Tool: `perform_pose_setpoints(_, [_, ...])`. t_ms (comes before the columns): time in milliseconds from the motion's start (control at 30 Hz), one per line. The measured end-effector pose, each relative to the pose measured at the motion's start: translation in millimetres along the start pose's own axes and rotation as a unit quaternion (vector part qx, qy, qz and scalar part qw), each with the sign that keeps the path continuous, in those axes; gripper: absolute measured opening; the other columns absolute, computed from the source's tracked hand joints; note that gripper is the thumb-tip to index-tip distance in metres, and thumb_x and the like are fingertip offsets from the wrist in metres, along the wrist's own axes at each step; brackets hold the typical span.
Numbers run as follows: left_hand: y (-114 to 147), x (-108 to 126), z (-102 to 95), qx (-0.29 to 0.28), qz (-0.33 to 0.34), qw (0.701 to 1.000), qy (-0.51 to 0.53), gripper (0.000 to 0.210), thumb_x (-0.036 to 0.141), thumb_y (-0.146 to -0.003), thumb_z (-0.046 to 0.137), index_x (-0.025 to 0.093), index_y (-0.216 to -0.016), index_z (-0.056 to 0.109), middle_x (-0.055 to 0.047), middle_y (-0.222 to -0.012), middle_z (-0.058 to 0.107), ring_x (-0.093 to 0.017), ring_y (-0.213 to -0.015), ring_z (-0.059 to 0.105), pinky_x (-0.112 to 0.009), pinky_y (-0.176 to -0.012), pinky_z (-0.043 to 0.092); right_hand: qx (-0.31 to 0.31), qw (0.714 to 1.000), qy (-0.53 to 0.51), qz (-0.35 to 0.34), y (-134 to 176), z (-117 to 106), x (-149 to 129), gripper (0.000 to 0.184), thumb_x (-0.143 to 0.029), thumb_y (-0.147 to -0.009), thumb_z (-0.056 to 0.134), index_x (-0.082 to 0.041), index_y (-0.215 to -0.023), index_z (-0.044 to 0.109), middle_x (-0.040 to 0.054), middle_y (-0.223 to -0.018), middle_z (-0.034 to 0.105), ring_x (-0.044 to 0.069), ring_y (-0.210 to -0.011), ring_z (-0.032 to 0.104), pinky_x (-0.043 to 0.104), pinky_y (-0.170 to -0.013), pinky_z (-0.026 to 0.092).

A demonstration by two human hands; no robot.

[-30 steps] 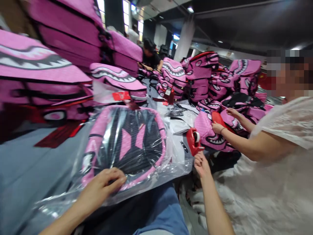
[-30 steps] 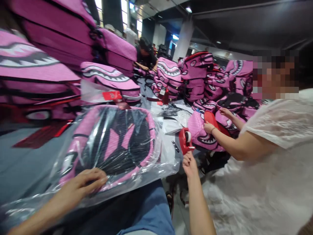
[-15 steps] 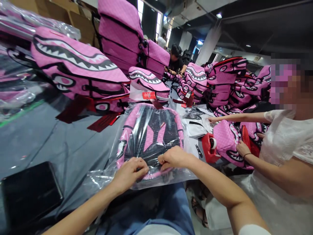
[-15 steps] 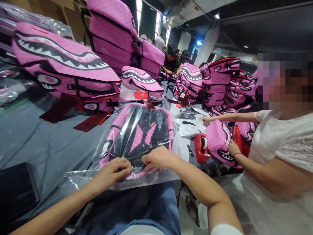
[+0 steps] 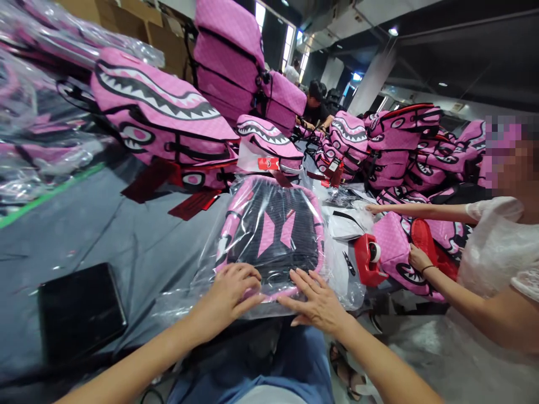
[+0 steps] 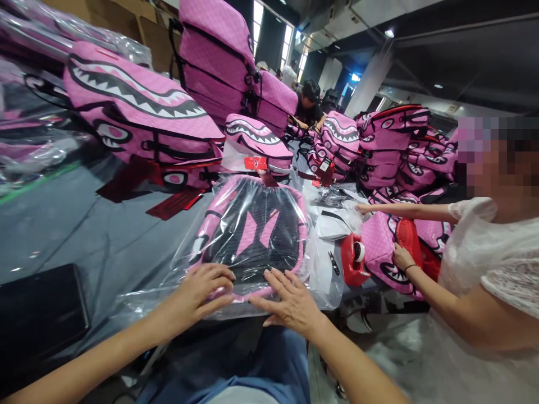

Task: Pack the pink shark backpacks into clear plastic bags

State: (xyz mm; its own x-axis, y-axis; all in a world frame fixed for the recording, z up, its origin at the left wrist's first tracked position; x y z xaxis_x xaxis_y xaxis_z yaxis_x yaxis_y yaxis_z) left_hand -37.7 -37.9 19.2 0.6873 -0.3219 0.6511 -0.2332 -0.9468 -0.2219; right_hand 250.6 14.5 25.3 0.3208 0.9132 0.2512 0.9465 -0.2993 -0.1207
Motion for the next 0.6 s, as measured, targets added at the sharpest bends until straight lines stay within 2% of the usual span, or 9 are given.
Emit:
perform_pose_setpoints(67, [16, -15, -12.1, 0.053, 0.040, 0.995, -0.069, 0.028, 0.054, -0.091, 0.061, 0.029, -0.093, 0.071, -0.003, -0.115, 0.073, -0.032, -0.127, 0.054, -0.059, -0.118, 0.021, -0.003, 1.000, -0.007, 0.001, -1, 6, 4, 0.076, -0.064, -0.091, 0.063, -0.041, -0.158, 0.036, 0.0161, -0.168, 0.028, 0.033, -0.152, 0.033, 0.051, -0.118, 0.032])
perform_pose_setpoints(133, [29, -35, -23.5, 0.091, 0.046, 0.988, -0.114, 0.026, 0.053, -0.094, 0.059, 0.030, -0.092, 0.072, -0.002, -0.111, 0.075, -0.033, -0.128, 0.055, -0.062, -0.119, 0.013, 0.001, 1.000, -0.018, 0.004, -4, 8, 7, 0.074, -0.062, -0.090, 0.065, -0.041, -0.156, 0.038, 0.0160, -0.167, 0.029, 0.034, -0.151, 0.034, 0.051, -0.117, 0.033])
perform_pose_setpoints(233, [36, -60, -32.0, 0.091, 0.012, 0.989, -0.117, 0.032, 0.055, -0.096, 0.052, 0.032, -0.089, 0.074, -0.002, -0.110, 0.075, -0.031, -0.119, 0.061, -0.061, -0.117, 0.017, 0.017, 0.998, -0.064, 0.023, -11, 4, 6, 0.065, -0.058, -0.092, 0.066, -0.040, -0.152, 0.047, 0.0141, -0.165, 0.036, 0.033, -0.149, 0.038, 0.052, -0.116, 0.035])
perform_pose_setpoints(333, [31, -68, -30.3, 0.065, -0.023, 0.994, -0.086, 0.039, 0.056, -0.098, 0.045, 0.032, -0.093, 0.075, -0.003, -0.115, 0.074, -0.028, -0.115, 0.062, -0.056, -0.112, 0.027, 0.076, 0.973, -0.200, 0.082, -5, -10, 8, 0.053, -0.056, -0.100, 0.054, -0.035, -0.149, 0.052, 0.0115, -0.157, 0.049, 0.028, -0.143, 0.047, 0.047, -0.114, 0.040])
perform_pose_setpoints(400, [26, -66, -28.4, 0.050, -0.039, 0.996, -0.065, 0.041, 0.058, -0.099, 0.043, 0.031, -0.095, 0.074, -0.004, -0.117, 0.073, -0.028, -0.117, 0.060, -0.053, -0.109, 0.030, 0.168, 0.923, -0.282, 0.202, 17, -20, 19, 0.046, -0.052, -0.104, 0.044, -0.031, -0.143, 0.057, 0.0109, -0.148, 0.058, 0.025, -0.135, 0.054, 0.043, -0.110, 0.044])
perform_pose_setpoints(467, [23, -63, -28.5, 0.034, -0.046, 0.997, -0.053, 0.042, 0.059, -0.098, 0.043, 0.030, -0.095, 0.074, -0.005, -0.118, 0.072, -0.028, -0.119, 0.058, -0.051, -0.108, 0.031, 0.266, 0.842, -0.282, 0.375, 53, -27, 40, 0.043, -0.051, -0.104, 0.043, -0.026, -0.130, 0.065, 0.0127, -0.134, 0.066, 0.026, -0.124, 0.061, 0.043, -0.105, 0.047])
perform_pose_setpoints(500, [22, -62, -29.2, 0.027, -0.047, 0.997, -0.051, 0.042, 0.059, -0.098, 0.044, 0.030, -0.095, 0.074, -0.005, -0.118, 0.072, -0.028, -0.120, 0.057, -0.051, -0.108, 0.031, 0.295, 0.801, -0.250, 0.457, 75, -27, 53, 0.043, -0.053, -0.100, 0.046, -0.023, -0.122, 0.069, 0.0140, -0.124, 0.069, 0.027, -0.116, 0.064, 0.044, -0.102, 0.048])
perform_pose_setpoints(533, [22, -61, -30.3, 0.021, -0.049, 0.997, -0.050, 0.041, 0.058, -0.097, 0.044, 0.030, -0.095, 0.074, -0.005, -0.119, 0.071, -0.028, -0.120, 0.056, -0.051, -0.108, 0.030, 0.301, 0.767, -0.208, 0.527, 96, -25, 68, 0.046, -0.056, -0.096, 0.050, -0.020, -0.114, 0.071, 0.0157, -0.116, 0.071, 0.029, -0.109, 0.065, 0.046, -0.099, 0.049])
perform_pose_setpoints(600, [21, -62, -32.4, 0.010, -0.050, 0.997, -0.050, 0.039, 0.057, -0.097, 0.046, 0.030, -0.094, 0.074, -0.004, -0.118, 0.071, -0.028, -0.121, 0.056, -0.051, -0.109, 0.030, 0.264, 0.716, -0.136, 0.632, 135, -16, 98, 0.055, -0.063, -0.084, 0.054, -0.015, -0.104, 0.072, 0.0192, -0.106, 0.071, 0.033, -0.100, 0.065, 0.050, -0.094, 0.049])
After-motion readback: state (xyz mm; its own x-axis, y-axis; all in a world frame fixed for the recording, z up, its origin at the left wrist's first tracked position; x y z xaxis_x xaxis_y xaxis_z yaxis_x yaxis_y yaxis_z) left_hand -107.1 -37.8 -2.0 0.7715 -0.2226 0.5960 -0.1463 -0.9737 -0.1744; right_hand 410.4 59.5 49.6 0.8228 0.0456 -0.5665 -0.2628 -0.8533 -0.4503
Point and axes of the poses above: each hand's wrist, its own y-axis away from the middle knuckle, its own z-axis out of the palm, x = y × z, the point moved 1 cm from there along -y, towards the middle knuckle
